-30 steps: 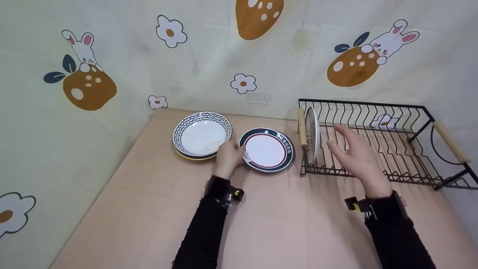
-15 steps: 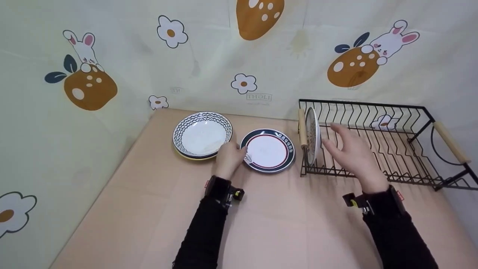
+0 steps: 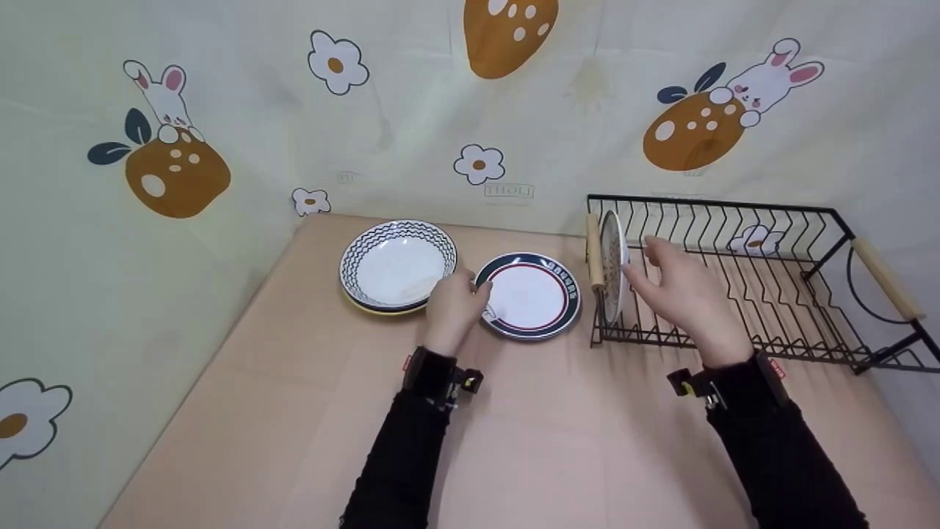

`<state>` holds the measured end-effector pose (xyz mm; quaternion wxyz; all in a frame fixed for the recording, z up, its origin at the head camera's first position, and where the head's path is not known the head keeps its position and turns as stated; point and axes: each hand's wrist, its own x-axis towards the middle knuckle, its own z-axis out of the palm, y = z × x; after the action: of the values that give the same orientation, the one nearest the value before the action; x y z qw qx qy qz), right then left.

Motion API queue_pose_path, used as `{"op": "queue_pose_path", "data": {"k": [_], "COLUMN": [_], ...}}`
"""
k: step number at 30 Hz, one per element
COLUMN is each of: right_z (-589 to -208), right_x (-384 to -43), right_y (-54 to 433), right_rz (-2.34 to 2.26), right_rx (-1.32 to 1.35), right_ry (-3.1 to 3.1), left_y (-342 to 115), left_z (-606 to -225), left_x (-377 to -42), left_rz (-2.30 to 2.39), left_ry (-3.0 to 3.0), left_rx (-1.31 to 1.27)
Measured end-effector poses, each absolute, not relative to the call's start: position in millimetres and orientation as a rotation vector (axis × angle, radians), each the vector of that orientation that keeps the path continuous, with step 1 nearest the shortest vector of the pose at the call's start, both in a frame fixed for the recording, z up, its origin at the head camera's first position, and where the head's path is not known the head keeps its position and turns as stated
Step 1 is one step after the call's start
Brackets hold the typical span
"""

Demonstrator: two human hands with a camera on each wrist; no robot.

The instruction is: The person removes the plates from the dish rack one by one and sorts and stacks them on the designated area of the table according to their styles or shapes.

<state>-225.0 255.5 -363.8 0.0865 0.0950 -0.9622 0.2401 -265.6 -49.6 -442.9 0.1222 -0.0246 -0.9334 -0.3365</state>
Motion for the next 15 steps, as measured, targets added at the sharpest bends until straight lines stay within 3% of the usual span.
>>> {"op": "queue_pose_path", "data": {"k": [15], "right_z": [-369.6], "right_x": [-232.5], "right_y": [242.0], "right_rz": [0.663], "right_rx": [0.242], "right_ry": [-2.884], "left_y": [-39.0], "left_z": [-434.4], "left_x": [-257.7], "left_rz": [-0.934], "left_ry": [-2.684], "left_rx": [-0.171]}}
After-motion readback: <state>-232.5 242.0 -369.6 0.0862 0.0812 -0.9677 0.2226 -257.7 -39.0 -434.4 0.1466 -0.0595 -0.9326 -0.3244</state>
